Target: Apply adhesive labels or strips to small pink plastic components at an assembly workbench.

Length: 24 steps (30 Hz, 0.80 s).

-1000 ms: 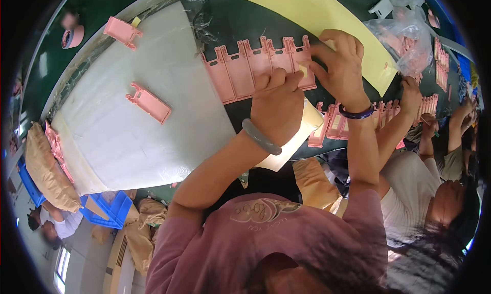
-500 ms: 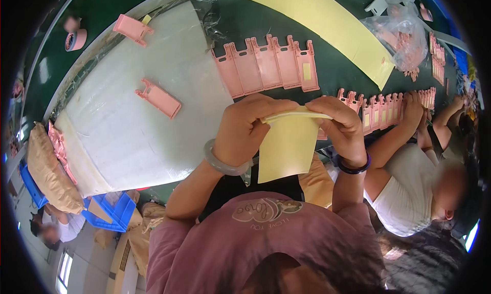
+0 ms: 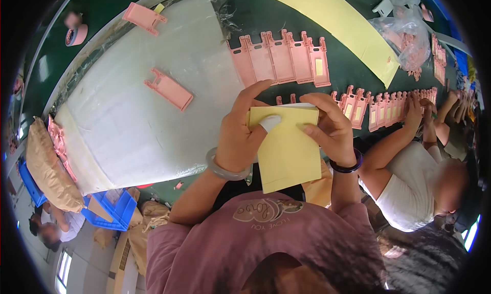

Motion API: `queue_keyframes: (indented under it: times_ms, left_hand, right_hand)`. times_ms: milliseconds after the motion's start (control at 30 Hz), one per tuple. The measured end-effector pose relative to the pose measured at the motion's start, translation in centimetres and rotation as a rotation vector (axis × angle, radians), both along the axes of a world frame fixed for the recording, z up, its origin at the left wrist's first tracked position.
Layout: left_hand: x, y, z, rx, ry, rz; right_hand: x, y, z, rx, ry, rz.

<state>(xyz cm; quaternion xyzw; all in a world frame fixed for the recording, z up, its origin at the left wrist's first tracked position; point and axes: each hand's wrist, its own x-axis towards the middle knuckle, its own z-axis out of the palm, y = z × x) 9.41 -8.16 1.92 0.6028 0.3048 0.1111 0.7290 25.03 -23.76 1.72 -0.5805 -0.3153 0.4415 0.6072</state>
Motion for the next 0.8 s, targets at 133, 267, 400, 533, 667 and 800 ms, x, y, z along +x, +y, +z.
queue_keyframes:
  times_ms: [133,267,400,533,667,800]
  left_hand:
    - [0.3,-0.1,1.2,-0.233,0.079,0.129]
    - [0.1,-0.7,-0.7,-0.382,-0.038,0.18]
    - [-0.5,-0.2,-1.1,-0.556,0.101,0.074]
    - [-0.2,-0.8,-0.7,-0.339,0.087,0.035]
    - [0.5,-0.5,-0.5,-0.119,0.215,-0.005]
    - [0.2,0.4,-0.3,-0.537,0.264,-0.015]
  right_hand:
    - [-1.0,0.2,-0.4,-0.023,-0.019,-0.081]
    - [-1.5,0.4,-0.7,-0.008,0.085,-0.218]
    - [-0.7,0.0,-0.2,-0.178,0.114,-0.171]
    - [0.7,-0.6,-1.1,-0.204,-0.034,-0.088]
    - [1.3,-0.1,0.0,0.004,-0.626,-0.106]
    - [3.5,-0.2,1.6,0.175,-0.481,-0.412]
